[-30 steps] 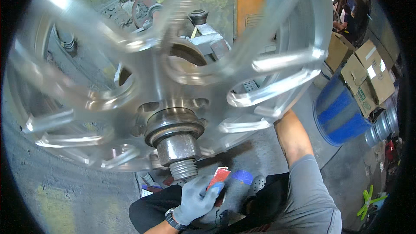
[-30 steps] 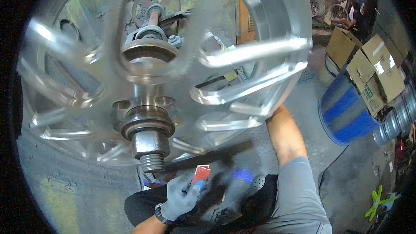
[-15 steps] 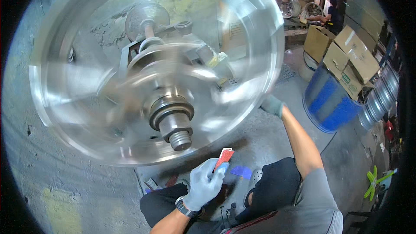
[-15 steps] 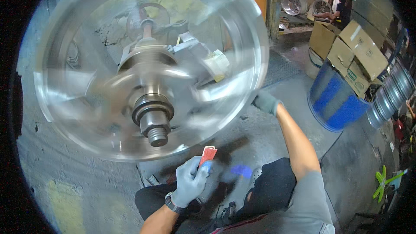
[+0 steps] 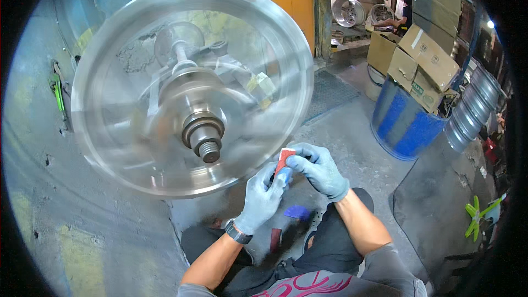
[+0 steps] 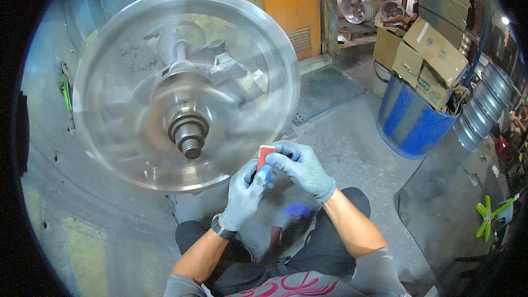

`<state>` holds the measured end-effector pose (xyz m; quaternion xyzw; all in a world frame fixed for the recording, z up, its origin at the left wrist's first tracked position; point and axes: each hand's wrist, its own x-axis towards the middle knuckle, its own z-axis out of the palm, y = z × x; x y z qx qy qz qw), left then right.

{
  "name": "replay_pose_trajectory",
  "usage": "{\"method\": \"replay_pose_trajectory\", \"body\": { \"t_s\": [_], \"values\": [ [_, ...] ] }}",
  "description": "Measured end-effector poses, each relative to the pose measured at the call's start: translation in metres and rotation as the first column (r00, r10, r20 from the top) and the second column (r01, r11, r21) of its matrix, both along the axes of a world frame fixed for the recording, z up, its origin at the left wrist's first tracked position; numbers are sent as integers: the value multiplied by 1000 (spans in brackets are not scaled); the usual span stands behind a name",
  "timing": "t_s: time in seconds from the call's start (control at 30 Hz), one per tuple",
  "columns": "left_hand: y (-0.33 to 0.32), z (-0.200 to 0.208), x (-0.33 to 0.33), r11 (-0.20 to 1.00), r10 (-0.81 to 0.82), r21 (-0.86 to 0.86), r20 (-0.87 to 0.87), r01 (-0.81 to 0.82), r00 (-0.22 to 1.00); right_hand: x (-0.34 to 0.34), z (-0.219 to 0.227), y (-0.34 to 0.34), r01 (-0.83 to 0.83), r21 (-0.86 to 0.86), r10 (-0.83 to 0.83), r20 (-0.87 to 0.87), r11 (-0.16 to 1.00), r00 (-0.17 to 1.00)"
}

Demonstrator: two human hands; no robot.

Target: The person holds a sanding block against a spinning car wheel mounted on a lathe, moving the block along the rim and spokes to smooth the surface. The person pauses briefly to inspect the wheel before resuming sanding.

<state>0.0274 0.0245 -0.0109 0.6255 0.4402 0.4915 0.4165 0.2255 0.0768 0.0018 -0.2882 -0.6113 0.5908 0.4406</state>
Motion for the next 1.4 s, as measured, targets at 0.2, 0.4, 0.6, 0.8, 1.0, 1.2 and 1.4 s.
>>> {"method": "replay_pose_trajectory", "body": {
  "t_s": [0.2, 0.4, 0.6, 0.8, 1.0, 1.2, 1.4],
  "values": [
    [-6, 10, 14, 985, 101, 157, -165, -75, 981, -6, -28, -5, -100, -145, -9, -610, 984, 792],
    [-13, 12, 33, 976, -162, -107, 228, 190, 960, 16, -34, -5, -182, -137, 45, -669, 974, 742],
    [-14, 3, 63, 978, 173, 129, -54, -165, 983, 12, -29, -15, 310, -33, -298, -383, 950, 874],
    [3, 5, 68, 983, 171, 73, -61, -167, 983, 27, -29, -14, 347, -34, -333, -379, 937, 863],
    [9, 24, 62, 986, 10, -161, 265, 34, 964, 39, -41, -2, 30, -202, -155, -639, 979, 753],
    [7, 29, 63, 959, -109, -184, 462, 215, 880, 45, -33, -10, -141, -143, -9, -734, 980, 679],
    [14, 11, 59, 976, 128, 184, -54, -116, 990, 43, -30, -15, 48, -252, -189, -574, 967, 797]
  ]
}}
